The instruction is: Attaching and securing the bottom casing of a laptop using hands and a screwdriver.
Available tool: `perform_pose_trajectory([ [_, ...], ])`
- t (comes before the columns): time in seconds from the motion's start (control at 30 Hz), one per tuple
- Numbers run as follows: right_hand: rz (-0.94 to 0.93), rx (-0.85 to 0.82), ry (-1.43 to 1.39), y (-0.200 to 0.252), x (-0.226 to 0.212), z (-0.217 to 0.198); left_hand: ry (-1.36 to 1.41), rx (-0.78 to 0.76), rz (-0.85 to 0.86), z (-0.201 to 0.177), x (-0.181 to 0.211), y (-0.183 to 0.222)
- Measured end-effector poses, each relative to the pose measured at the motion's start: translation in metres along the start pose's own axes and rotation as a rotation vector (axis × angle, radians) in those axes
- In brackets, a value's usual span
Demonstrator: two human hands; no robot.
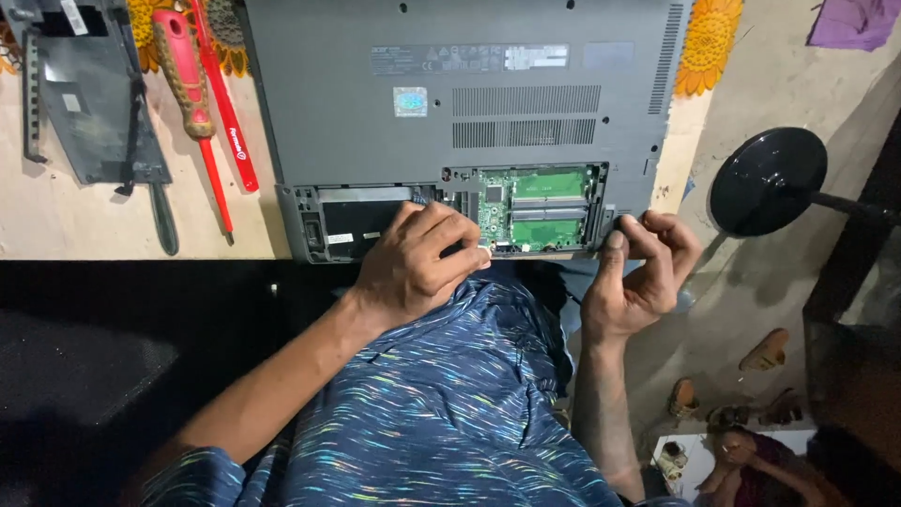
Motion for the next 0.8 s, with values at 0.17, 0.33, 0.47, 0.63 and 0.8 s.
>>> perform_pose_trajectory([
  [0.17, 0.055, 0.01, -0.08, 0.0, 0.001, 0.0, -0.005, -0.004, 0.015, 0.0, 0.001, -0.001],
  [0.33, 0.093, -0.061, -0.047, 0.0, 0.0, 0.002, 0.026, -0.012, -0.01, 0.0, -0.001, -0.001],
  [0.47, 0.168, -0.108, -0.023, -0.005, 0.004, -0.002, 0.2, 0.039, -0.148, -0.006, -0.009, -0.013],
  [0.63, 0.131, -0.206, 0.285, -0.016, -0.019, 0.0, 0.077, 0.196, -0.131, -0.022, -0.023, -0.084],
  [0.8, 0.429, -0.231, 0.317, -0.007, -0.017, -0.008, -0.158, 0.046, -0.108, 0.015, -0.044, -0.173],
])
Point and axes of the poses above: each hand's wrist, its own y-axis away from the middle knuckle, its own z-axis out of the palm, x = y × z, the point moved 7 cm from there along -y, towards the middle knuckle, and after that the axes turned 3 degrees about x, right-handed, at the moved point
